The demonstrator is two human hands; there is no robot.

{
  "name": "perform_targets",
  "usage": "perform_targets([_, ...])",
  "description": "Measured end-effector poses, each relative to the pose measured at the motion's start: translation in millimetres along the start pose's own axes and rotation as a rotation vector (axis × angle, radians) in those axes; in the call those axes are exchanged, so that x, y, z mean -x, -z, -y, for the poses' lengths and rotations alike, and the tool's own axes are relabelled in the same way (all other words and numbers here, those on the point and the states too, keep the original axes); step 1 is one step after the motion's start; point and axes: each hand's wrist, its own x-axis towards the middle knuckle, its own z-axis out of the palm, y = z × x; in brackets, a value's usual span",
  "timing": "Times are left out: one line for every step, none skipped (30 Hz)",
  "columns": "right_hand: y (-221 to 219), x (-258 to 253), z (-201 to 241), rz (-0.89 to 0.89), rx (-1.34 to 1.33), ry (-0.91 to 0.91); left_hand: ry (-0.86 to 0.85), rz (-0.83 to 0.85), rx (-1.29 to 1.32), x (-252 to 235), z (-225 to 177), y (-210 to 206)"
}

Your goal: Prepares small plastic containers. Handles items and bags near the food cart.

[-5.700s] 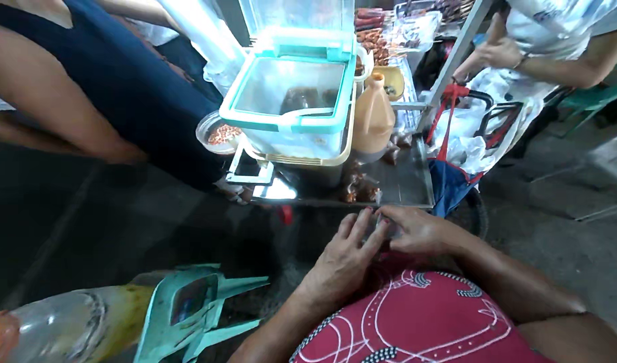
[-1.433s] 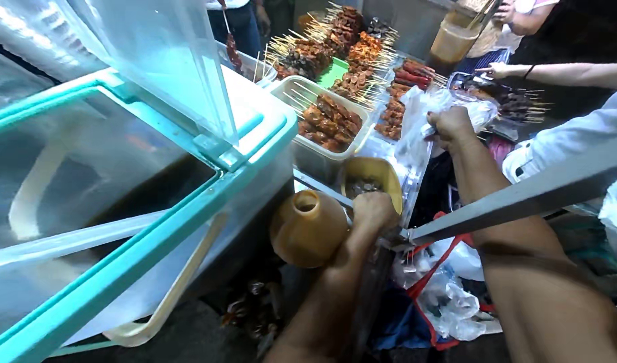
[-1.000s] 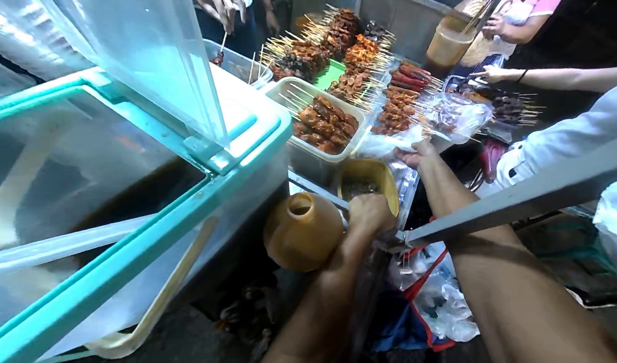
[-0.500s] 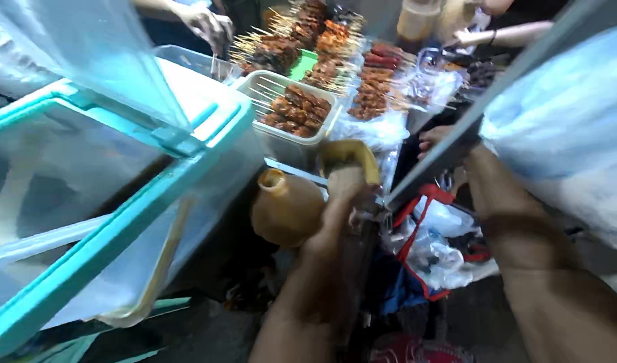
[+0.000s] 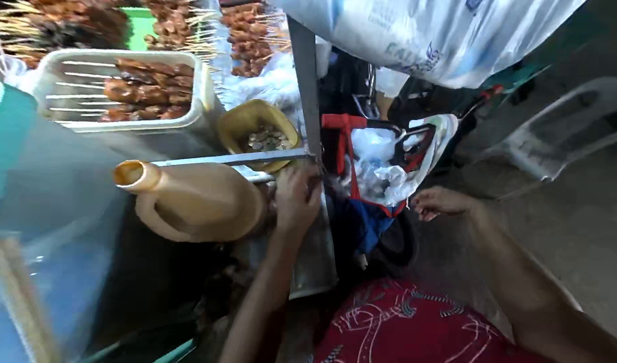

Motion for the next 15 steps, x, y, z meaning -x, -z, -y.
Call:
perform_targets([-12, -3, -6, -0.046, 0.061, -0.067, -0.021, 0.048, 0.029, 18, 1, -6])
perform_targets([-21, -7, -10, -0.092, 0.145, -0.110, -0.035, 0.110, 0.041, 36, 1, -11])
perform_targets([-29, -13, -12, -0.131, 0.237, -0.131, -0.044, 0.186, 0.045, 56, -1, -14])
perform_targets([-33, -20, -14, -0.172, 0.311, -0.124, -0.044, 0.275, 0.055, 74, -5, -14])
perform_targets([-37, -29, -15, -0.226, 0.349, -0.097, -0.033, 0.369, 0.076, 90, -9, -12])
perform_targets([-41, -39, -16, -0.289, 0.357, -0.070, -0.011, 0.461, 0.102, 105, -13, -9])
perform_targets([-46, -49, -19, -0.355, 0.350, -0.055, 0.001, 0.525, 0.123, 120, -14, -7])
perform_targets([-51, -59, -22, -0.423, 0.349, -0.044, 0.011, 0.552, 0.143, 136, -14, -8])
perform_targets([-55, -70, -26, -0.479, 0.360, -0.034, 0.037, 0.568, 0.156, 150, -14, -9])
perform_targets([-57, -80, -30, -0.513, 0.378, -0.022, 0.084, 0.585, 0.172, 162, -15, -8])
perform_targets([-60, -88, -32, -0.519, 0.405, -0.009, 0.142, 0.596, 0.176, 172, -16, -8])
perform_targets([-60, -94, -35, -0.511, 0.434, 0.008, 0.191, 0.592, 0.173, 181, -17, -8])
perform_targets([-57, -98, -36, -0.507, 0.453, 0.035, 0.229, 0.564, 0.169, 188, -17, -11])
perform_targets([-52, -99, -38, -0.520, 0.443, 0.066, 0.272, 0.528, 0.175, 195, -18, -13])
perform_targets([-44, -98, -40, -0.548, 0.375, 0.076, 0.314, 0.477, 0.185, 201, -19, -16])
